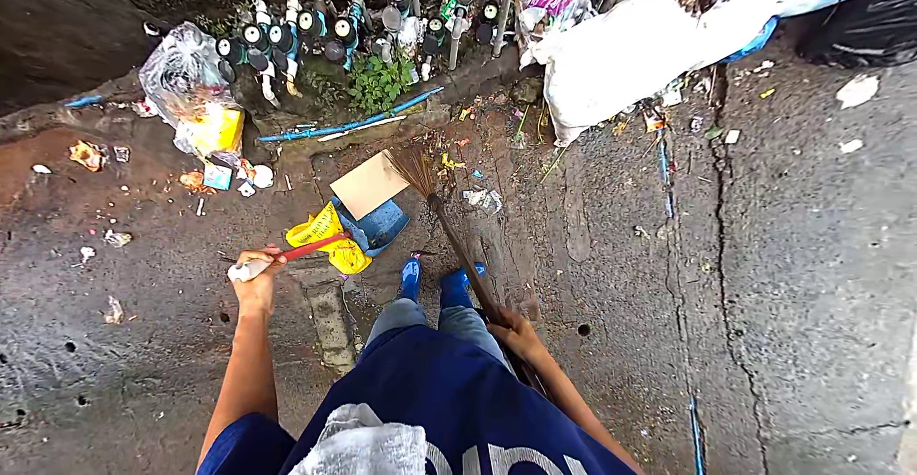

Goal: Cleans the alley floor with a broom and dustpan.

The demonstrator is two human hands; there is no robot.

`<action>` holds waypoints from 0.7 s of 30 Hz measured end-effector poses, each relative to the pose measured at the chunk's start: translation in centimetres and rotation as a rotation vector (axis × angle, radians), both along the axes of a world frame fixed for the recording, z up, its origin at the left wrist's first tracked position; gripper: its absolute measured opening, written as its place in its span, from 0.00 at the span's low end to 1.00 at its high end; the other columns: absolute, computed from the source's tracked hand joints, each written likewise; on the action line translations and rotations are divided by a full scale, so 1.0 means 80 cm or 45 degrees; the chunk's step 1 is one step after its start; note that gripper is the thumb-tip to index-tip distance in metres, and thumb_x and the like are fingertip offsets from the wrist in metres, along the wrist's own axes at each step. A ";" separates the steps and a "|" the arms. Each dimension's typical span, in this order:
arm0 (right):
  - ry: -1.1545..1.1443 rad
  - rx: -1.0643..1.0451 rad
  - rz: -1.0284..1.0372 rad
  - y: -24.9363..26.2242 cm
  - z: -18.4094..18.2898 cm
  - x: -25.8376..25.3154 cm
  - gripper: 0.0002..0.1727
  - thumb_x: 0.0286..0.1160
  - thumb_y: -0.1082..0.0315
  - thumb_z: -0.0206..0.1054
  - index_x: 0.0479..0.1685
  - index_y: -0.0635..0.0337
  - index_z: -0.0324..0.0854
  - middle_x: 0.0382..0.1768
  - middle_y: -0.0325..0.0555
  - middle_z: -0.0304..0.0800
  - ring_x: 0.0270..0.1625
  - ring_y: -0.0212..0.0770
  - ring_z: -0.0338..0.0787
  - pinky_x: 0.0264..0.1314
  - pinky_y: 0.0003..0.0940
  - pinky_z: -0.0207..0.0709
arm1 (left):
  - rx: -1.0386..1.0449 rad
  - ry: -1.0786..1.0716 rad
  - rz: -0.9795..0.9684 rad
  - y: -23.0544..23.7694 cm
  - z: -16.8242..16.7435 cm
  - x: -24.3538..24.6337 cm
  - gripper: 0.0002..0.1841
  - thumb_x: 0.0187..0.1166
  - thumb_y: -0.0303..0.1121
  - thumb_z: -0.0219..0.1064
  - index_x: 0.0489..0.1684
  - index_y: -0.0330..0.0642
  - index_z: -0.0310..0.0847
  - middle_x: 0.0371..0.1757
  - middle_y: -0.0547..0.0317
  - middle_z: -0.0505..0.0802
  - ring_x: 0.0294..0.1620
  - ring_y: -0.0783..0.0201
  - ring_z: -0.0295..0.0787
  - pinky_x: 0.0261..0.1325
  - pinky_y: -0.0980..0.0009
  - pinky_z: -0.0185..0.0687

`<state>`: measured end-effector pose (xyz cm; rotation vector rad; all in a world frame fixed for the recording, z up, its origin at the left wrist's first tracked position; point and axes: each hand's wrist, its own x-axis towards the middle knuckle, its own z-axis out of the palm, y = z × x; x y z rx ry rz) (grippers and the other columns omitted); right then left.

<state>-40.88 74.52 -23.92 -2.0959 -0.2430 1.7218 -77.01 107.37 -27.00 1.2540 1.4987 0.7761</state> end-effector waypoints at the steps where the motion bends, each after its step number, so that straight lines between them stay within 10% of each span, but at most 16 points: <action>1: -0.027 -0.034 0.018 0.008 -0.018 0.017 0.28 0.80 0.70 0.68 0.80 0.64 0.72 0.49 0.57 0.89 0.36 0.42 0.87 0.40 0.42 0.83 | -0.019 0.018 -0.010 -0.003 0.003 0.003 0.13 0.63 0.09 0.66 0.37 0.34 0.73 0.50 0.58 0.89 0.61 0.68 0.85 0.68 0.66 0.82; 8: -0.124 -0.099 -0.430 -0.030 0.037 0.044 0.33 0.84 0.72 0.64 0.89 0.63 0.61 0.38 0.50 0.84 0.16 0.31 0.75 0.17 0.28 0.74 | -0.006 -0.004 -0.004 -0.002 0.002 0.000 0.13 0.61 0.09 0.66 0.35 0.35 0.74 0.49 0.59 0.90 0.63 0.67 0.86 0.72 0.64 0.81; 11: -0.047 -0.042 -0.397 -0.021 0.063 0.007 0.35 0.82 0.73 0.64 0.90 0.64 0.60 0.43 0.52 0.86 0.20 0.31 0.76 0.20 0.29 0.74 | -0.037 0.016 -0.016 0.000 0.003 0.001 0.13 0.63 0.10 0.66 0.36 0.35 0.74 0.50 0.60 0.90 0.63 0.67 0.86 0.71 0.64 0.81; 18: -0.061 -0.154 0.076 -0.004 -0.046 0.072 0.30 0.81 0.71 0.68 0.82 0.64 0.70 0.51 0.61 0.88 0.39 0.47 0.86 0.44 0.47 0.81 | -0.014 0.037 0.001 0.000 0.003 0.009 0.13 0.62 0.09 0.65 0.35 0.36 0.72 0.49 0.59 0.90 0.61 0.68 0.86 0.69 0.66 0.82; 21: -0.187 -0.159 -0.121 -0.037 -0.001 0.075 0.32 0.83 0.71 0.66 0.87 0.64 0.65 0.48 0.58 0.87 0.28 0.38 0.80 0.30 0.37 0.77 | -0.025 0.031 0.005 -0.005 0.002 0.006 0.13 0.62 0.08 0.65 0.35 0.36 0.73 0.48 0.60 0.91 0.61 0.67 0.87 0.70 0.65 0.82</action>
